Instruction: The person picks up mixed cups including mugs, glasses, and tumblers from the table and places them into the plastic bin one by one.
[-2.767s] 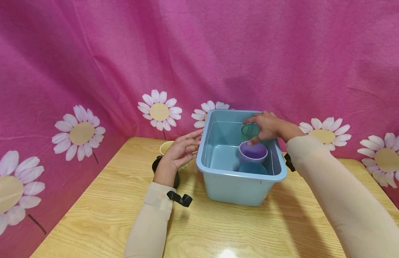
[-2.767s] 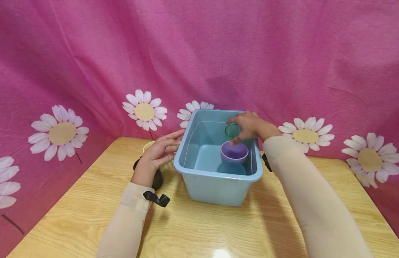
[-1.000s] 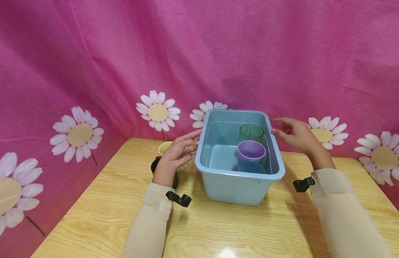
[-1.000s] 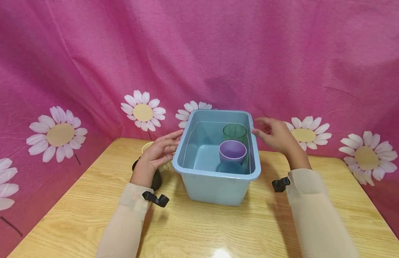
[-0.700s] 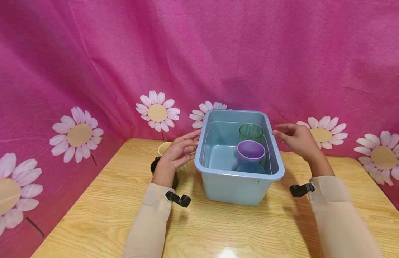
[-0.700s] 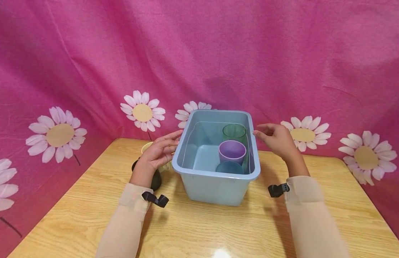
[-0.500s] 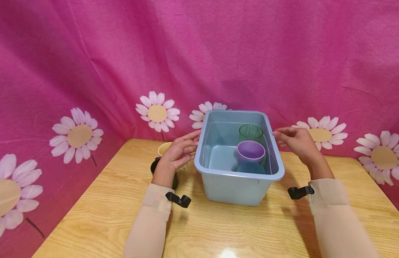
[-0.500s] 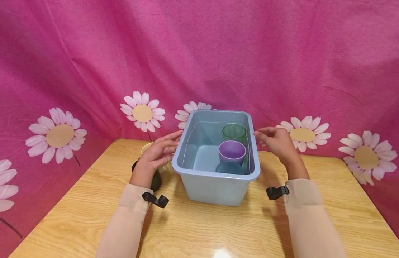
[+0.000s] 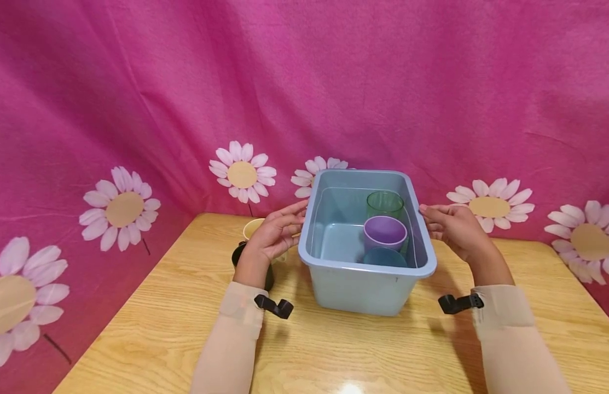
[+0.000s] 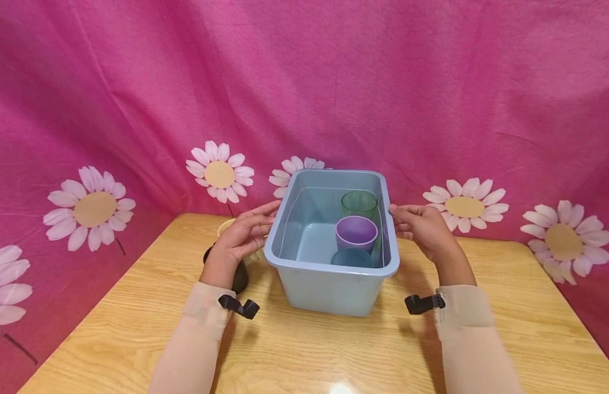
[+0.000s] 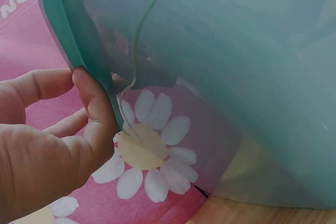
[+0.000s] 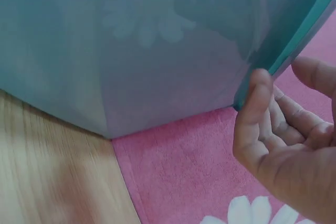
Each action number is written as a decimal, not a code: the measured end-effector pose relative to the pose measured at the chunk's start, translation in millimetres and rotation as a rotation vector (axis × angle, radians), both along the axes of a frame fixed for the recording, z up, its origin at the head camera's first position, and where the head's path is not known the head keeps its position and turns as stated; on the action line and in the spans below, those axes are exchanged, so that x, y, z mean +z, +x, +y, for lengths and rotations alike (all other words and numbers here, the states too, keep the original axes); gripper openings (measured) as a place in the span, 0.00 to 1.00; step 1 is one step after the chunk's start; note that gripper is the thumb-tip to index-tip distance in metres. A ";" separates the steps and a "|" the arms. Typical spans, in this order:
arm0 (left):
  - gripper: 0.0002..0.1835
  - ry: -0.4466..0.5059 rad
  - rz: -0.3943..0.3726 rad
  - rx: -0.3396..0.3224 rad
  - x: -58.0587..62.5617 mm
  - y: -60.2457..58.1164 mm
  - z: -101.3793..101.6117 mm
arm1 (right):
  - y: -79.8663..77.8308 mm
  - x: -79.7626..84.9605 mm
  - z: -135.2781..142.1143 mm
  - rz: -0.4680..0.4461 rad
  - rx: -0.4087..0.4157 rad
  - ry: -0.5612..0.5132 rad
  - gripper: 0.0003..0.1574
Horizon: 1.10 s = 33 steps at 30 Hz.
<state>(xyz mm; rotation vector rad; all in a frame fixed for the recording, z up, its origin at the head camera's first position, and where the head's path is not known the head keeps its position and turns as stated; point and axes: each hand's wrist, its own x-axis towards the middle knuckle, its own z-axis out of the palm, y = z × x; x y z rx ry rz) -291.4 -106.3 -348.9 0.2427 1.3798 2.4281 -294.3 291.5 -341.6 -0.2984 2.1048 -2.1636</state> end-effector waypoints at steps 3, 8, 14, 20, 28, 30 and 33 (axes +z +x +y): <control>0.29 -0.002 0.003 0.000 0.1 0.4 1.1 | 3.4 -2.9 1.4 -0.025 0.051 -0.104 0.10; 0.28 -0.009 0.009 -0.004 -0.7 0.6 4.6 | 11.0 -5.9 4.6 -0.085 0.077 -0.220 0.12; 0.29 -0.019 0.013 -0.007 -3.3 1.4 7.4 | 15.0 -5.3 6.5 -0.103 0.079 -0.256 0.13; 0.29 -0.023 0.020 0.009 -4.0 2.0 5.6 | 13.8 -3.7 3.8 -0.104 0.082 -0.251 0.12; 0.28 -0.052 -0.006 0.033 -0.3 2.1 5.2 | 14.7 -4.9 2.5 -0.104 0.082 -0.271 0.13; 0.28 -0.074 -0.015 0.066 1.7 1.8 3.9 | 14.3 -4.8 1.9 -0.103 0.074 -0.266 0.12; 0.27 -0.112 -0.008 0.125 5.7 1.6 0.1 | 12.7 -4.1 0.0 -0.108 0.069 -0.261 0.11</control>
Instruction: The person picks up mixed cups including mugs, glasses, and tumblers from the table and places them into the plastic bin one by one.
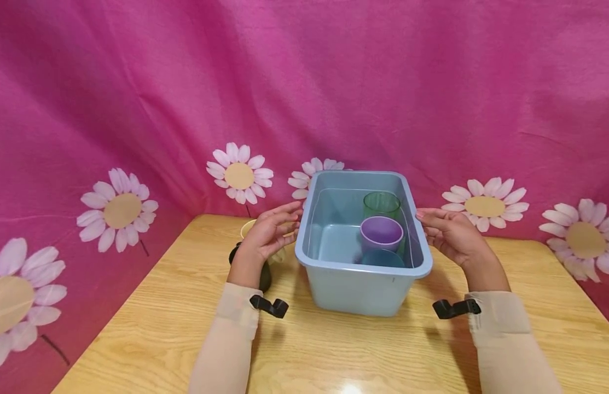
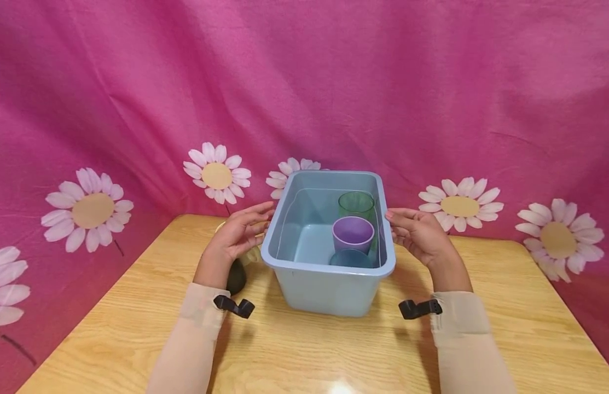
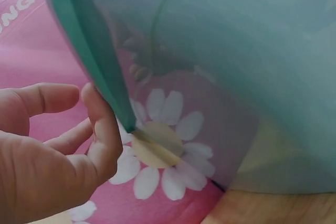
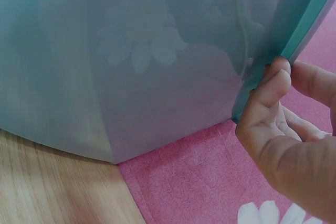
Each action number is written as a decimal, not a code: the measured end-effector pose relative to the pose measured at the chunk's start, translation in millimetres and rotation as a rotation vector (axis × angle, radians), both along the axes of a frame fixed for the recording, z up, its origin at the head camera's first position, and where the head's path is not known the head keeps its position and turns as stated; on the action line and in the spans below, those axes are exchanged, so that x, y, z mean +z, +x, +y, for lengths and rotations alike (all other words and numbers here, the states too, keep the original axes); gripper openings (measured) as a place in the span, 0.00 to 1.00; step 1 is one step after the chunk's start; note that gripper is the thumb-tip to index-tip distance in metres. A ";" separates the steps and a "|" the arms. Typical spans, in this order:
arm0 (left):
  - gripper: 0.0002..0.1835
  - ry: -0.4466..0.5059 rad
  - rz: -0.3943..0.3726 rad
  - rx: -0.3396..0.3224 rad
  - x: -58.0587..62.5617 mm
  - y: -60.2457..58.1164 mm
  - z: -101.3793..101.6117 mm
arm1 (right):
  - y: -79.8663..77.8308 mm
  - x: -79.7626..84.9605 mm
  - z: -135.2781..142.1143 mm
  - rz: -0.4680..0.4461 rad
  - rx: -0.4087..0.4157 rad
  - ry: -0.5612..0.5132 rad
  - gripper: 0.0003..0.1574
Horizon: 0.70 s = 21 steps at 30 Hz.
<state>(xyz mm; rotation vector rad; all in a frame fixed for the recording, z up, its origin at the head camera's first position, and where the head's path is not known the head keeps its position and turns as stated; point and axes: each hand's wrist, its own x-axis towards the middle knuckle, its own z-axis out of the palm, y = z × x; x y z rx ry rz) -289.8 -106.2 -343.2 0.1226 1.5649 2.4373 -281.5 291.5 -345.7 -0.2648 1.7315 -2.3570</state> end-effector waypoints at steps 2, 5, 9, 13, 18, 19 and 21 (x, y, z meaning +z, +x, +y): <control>0.27 -0.026 0.014 0.026 1.9 0.1 -2.9 | -0.8 0.1 -0.9 -0.007 0.000 0.004 0.11; 0.26 -0.069 0.035 0.044 4.9 0.6 -6.5 | -0.9 -0.2 -1.6 -0.018 0.000 0.010 0.11; 0.23 -0.135 0.047 0.056 9.9 1.4 -10.0 | 0.0 -0.7 -1.8 -0.019 -0.004 0.015 0.10; 0.22 -0.209 0.070 0.067 18.4 2.9 -15.0 | -0.1 -0.7 -1.7 -0.019 -0.009 0.020 0.10; 0.22 -0.335 0.100 0.083 30.4 6.6 -25.3 | -0.3 0.6 -1.6 -0.028 -0.029 0.043 0.09; 0.23 -0.362 0.106 0.084 32.3 7.3 -27.3 | -0.5 0.8 -1.2 -0.027 -0.030 0.043 0.09; 0.23 -0.417 0.121 0.076 35.0 8.1 -30.9 | -0.7 1.3 -0.6 -0.024 -0.030 0.037 0.09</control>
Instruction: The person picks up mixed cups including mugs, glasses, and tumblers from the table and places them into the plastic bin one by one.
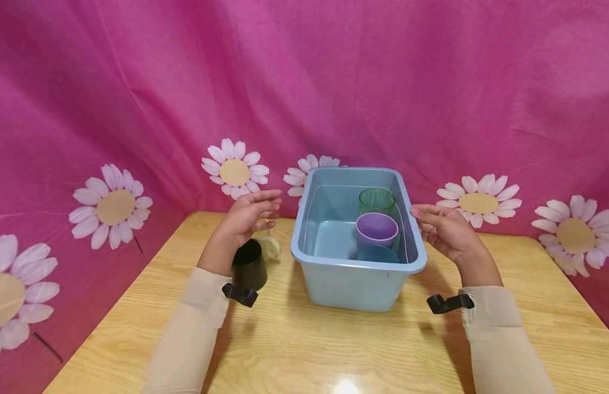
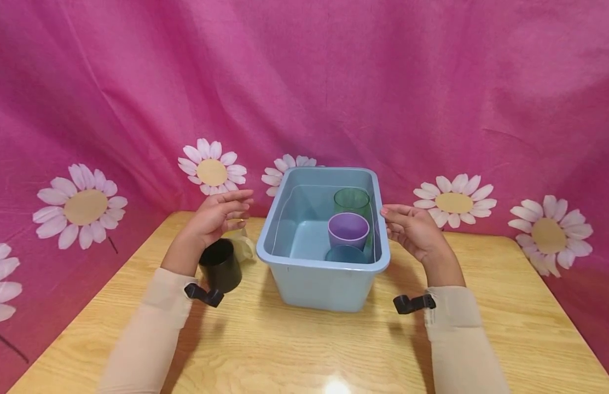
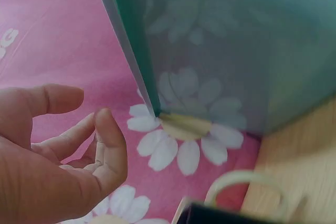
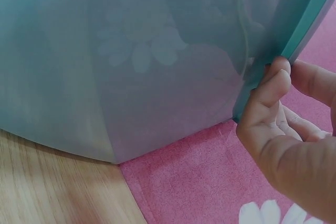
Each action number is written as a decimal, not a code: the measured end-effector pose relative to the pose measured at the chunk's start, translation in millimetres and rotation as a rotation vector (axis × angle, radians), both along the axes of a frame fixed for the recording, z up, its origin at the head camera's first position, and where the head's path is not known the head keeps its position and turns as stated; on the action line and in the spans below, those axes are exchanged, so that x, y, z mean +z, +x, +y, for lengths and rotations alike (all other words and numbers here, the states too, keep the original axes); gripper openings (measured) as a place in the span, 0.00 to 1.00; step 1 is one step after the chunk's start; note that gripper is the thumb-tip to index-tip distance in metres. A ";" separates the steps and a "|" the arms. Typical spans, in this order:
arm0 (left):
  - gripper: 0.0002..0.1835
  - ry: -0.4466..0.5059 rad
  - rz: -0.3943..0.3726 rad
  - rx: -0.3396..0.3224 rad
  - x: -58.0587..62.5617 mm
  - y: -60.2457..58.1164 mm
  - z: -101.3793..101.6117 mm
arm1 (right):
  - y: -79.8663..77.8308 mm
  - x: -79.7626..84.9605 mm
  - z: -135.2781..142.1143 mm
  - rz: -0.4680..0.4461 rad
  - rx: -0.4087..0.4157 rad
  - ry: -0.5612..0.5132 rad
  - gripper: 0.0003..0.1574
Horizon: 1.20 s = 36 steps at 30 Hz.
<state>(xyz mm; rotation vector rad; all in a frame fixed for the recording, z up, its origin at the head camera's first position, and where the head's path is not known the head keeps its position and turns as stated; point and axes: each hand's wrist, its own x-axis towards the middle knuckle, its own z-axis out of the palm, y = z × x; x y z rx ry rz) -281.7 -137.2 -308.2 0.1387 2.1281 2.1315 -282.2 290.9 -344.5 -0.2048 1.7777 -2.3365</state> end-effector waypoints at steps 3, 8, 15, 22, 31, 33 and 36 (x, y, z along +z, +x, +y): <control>0.25 -0.081 0.013 -0.028 2.8 1.4 -5.5 | -0.4 0.7 0.3 0.006 0.009 -0.020 0.09; 0.25 -0.247 0.022 -0.081 1.6 5.5 -14.9 | -0.6 -0.2 -0.6 0.009 0.019 -0.040 0.10; 0.24 -0.500 0.114 -0.143 -2.5 11.6 -26.4 | -0.1 -0.7 -1.0 0.012 0.013 -0.043 0.10; 0.24 -0.849 0.336 -0.173 -10.1 18.2 -32.6 | -0.2 -2.3 -1.3 0.016 0.015 -0.044 0.10; 0.32 -1.102 0.548 -0.148 -25.4 30.6 -44.8 | 0.4 -0.6 -0.7 0.014 0.003 -0.022 0.09; 0.34 -1.130 0.546 -0.131 -27.5 35.6 -47.6 | 0.6 0.0 -0.4 0.014 0.002 -0.018 0.08; 0.37 -1.170 0.539 -0.112 -30.5 41.6 -51.1 | 1.0 0.3 0.3 0.019 0.000 -0.016 0.08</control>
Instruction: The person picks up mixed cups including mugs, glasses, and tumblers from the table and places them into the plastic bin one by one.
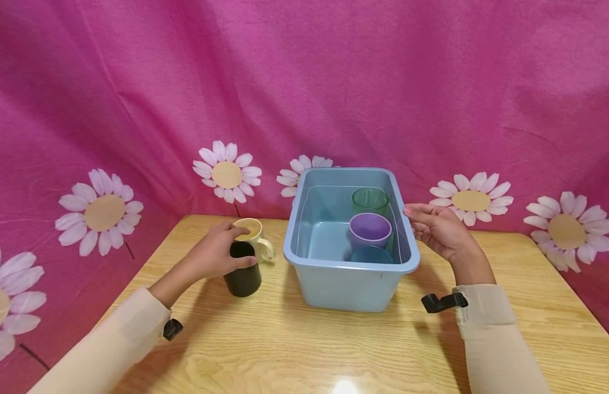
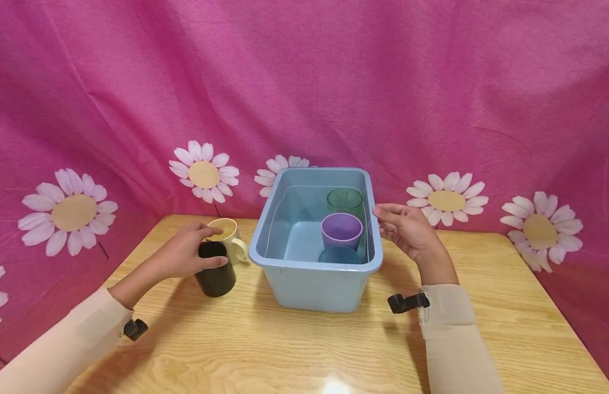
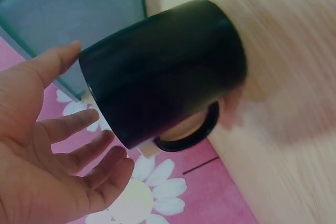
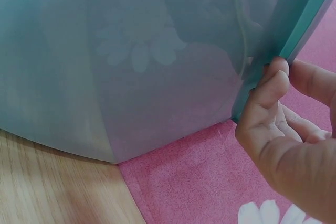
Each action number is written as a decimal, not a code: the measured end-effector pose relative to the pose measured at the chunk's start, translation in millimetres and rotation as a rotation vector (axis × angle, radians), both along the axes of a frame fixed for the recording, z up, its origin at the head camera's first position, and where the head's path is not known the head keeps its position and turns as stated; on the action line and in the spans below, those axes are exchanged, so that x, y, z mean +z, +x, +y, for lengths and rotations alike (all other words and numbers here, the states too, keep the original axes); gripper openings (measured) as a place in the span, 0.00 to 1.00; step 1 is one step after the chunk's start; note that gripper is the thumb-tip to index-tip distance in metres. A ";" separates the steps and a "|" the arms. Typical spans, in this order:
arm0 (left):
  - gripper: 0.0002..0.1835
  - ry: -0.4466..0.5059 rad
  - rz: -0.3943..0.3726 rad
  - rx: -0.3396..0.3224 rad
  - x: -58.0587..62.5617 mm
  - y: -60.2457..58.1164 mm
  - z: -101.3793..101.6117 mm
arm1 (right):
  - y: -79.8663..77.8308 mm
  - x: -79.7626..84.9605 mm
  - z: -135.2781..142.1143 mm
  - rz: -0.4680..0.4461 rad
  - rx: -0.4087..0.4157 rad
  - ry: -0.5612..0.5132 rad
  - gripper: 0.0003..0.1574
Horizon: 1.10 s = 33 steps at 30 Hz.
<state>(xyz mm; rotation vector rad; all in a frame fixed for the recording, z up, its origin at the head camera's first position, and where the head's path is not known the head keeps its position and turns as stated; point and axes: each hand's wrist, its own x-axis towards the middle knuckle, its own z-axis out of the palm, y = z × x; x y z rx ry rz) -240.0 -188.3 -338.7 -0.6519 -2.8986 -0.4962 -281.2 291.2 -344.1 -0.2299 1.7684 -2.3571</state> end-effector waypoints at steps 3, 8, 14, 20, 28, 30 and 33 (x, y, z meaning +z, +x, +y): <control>0.39 -0.044 0.021 0.009 -2.5 4.3 -3.2 | 0.3 -0.3 0.1 0.002 0.001 -0.005 0.08; 0.37 -0.097 0.046 -0.020 -6.6 7.4 -5.6 | 0.4 -0.7 0.7 0.002 0.004 -0.009 0.08; 0.36 -0.123 0.015 -0.040 -7.8 9.0 -3.8 | -0.3 -0.8 2.0 0.007 0.001 -0.003 0.08; 0.39 -0.142 -0.017 -0.038 -7.8 8.6 -4.5 | -2.7 -2.7 1.4 0.004 0.004 0.006 0.08; 0.37 -0.105 -0.016 -0.067 -8.4 8.1 -3.9 | -3.8 -4.8 1.5 0.012 0.014 -0.003 0.09; 0.36 -0.098 -0.021 -0.065 -7.8 7.4 -3.8 | -3.3 -4.0 1.2 0.014 0.015 -0.001 0.09; 0.36 -0.092 -0.025 -0.059 -6.4 7.3 -3.4 | -3.0 -3.2 1.1 0.015 0.014 0.000 0.09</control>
